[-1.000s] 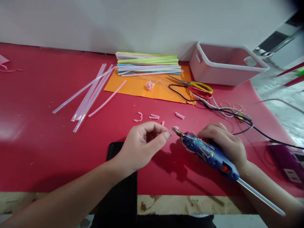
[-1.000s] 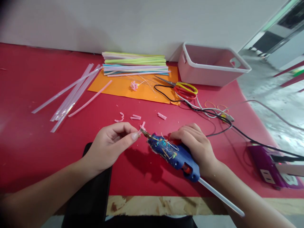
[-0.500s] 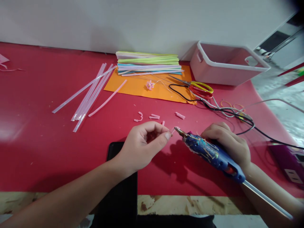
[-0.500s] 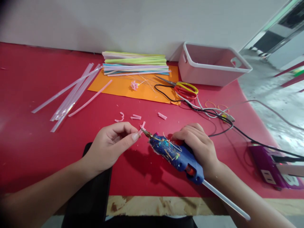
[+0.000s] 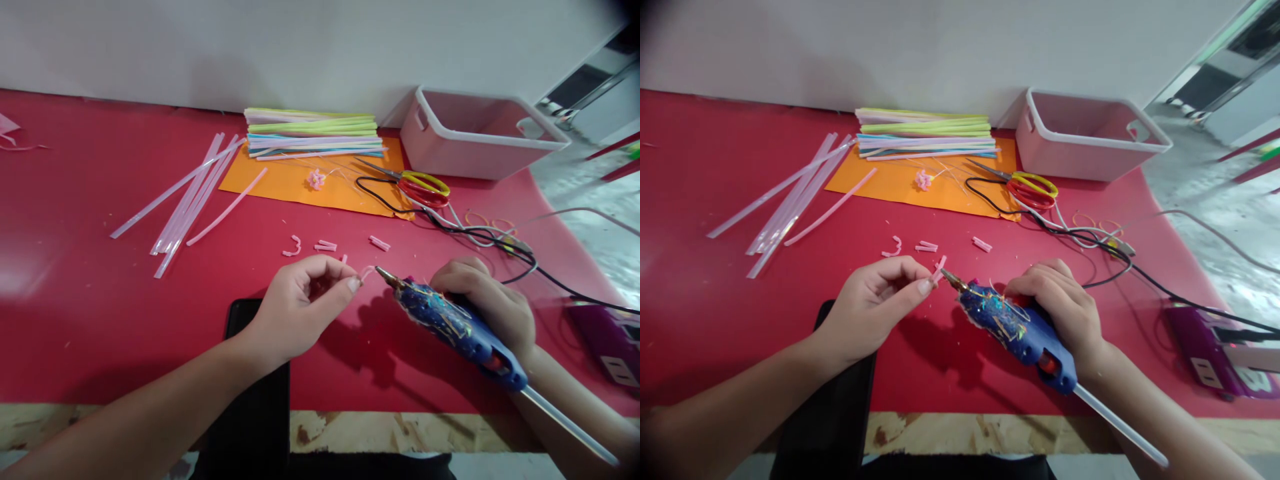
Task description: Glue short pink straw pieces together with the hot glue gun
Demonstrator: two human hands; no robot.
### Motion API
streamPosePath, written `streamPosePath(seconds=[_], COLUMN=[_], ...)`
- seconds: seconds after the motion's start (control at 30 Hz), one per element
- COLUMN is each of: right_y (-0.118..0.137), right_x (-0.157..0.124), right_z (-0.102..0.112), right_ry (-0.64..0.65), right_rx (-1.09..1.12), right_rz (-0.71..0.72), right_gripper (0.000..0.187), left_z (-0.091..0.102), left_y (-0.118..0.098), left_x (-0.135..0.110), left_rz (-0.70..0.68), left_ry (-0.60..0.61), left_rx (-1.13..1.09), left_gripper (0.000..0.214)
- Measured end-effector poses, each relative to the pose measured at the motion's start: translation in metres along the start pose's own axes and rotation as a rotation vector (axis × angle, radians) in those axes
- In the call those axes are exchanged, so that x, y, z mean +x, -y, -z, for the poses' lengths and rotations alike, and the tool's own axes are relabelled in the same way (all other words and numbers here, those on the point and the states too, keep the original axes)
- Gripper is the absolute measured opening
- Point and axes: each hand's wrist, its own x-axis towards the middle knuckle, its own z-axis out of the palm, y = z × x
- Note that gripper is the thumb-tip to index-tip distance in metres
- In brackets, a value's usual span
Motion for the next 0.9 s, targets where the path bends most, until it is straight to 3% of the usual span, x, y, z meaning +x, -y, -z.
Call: streamPosePath(seconds=[0.07,0.2,0.43,0.67,0.9], right_y=[-0.001,-0.003,0.006,0.011,0.012], right_x=[-0.003,-0.007,0.002,0.005,0.005], right_z=[0.001,0.002,-0.003,-0.004,-0.004], right_ry=[-0.021,0.010,0.022,0.047,0.068], right_rx=[0.049,0.158,0.282,0.275,0.264], right_rz=[-0.034,-0.063,0.046,0.115,0.127], right_gripper=[0.008,0.002,0.010,0.009,0.007], left_z=[0.001,0.004,0.004,0.005,0.005], left_y=[0.002,0.006,0.005,0.005,0.004], left_x=[0.001,0.002,0.000,0.000,0.000], left_rz=[-0.059,-0.312,-0.548,-0.648,-0.649], left_ry=[-0.020,-0.063,-0.049,-0.013,0.023], left_rx=[0.047,0.225,0.279,0.311,0.276], left_gripper=[0.012,0.012,0.015,0.013,0.009])
